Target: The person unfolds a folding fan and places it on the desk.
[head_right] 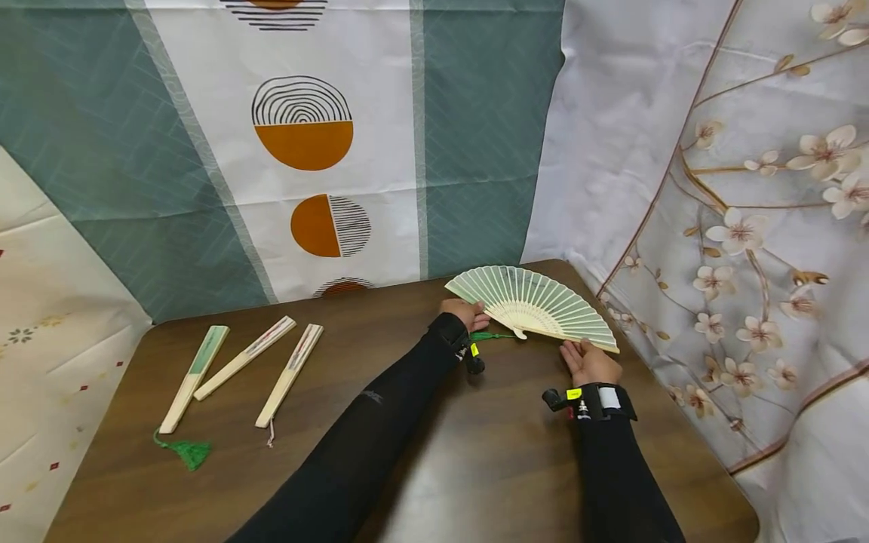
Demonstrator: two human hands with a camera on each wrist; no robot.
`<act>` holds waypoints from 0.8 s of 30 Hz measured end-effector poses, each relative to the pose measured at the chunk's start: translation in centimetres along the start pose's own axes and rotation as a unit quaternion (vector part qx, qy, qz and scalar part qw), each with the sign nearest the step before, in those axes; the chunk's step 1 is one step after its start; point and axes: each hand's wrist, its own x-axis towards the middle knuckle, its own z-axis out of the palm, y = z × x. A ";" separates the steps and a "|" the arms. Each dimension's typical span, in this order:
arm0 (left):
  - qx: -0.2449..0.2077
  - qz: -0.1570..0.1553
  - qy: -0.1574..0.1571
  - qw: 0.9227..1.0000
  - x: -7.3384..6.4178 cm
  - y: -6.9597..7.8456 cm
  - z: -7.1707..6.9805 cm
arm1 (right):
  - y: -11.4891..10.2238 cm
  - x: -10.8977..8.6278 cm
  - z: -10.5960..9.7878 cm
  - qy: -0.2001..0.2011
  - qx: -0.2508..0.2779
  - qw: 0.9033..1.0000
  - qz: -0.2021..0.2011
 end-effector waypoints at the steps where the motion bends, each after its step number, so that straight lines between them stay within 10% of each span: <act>1: 0.021 -0.003 0.006 1.000 0.2 0.2 0.2 | -0.3 0.0 -0.1 -0.005 0.000 1.000 0.009; 15: 0.112 0.023 0.064 0.991 0.1 0.6 2.5 | -1.5 -0.4 -1.5 -0.033 -0.022 0.998 0.048; 24: 0.306 0.085 0.148 0.937 0.6 0.2 2.4 | -1.6 -0.4 -2.3 -0.038 -0.023 0.997 0.057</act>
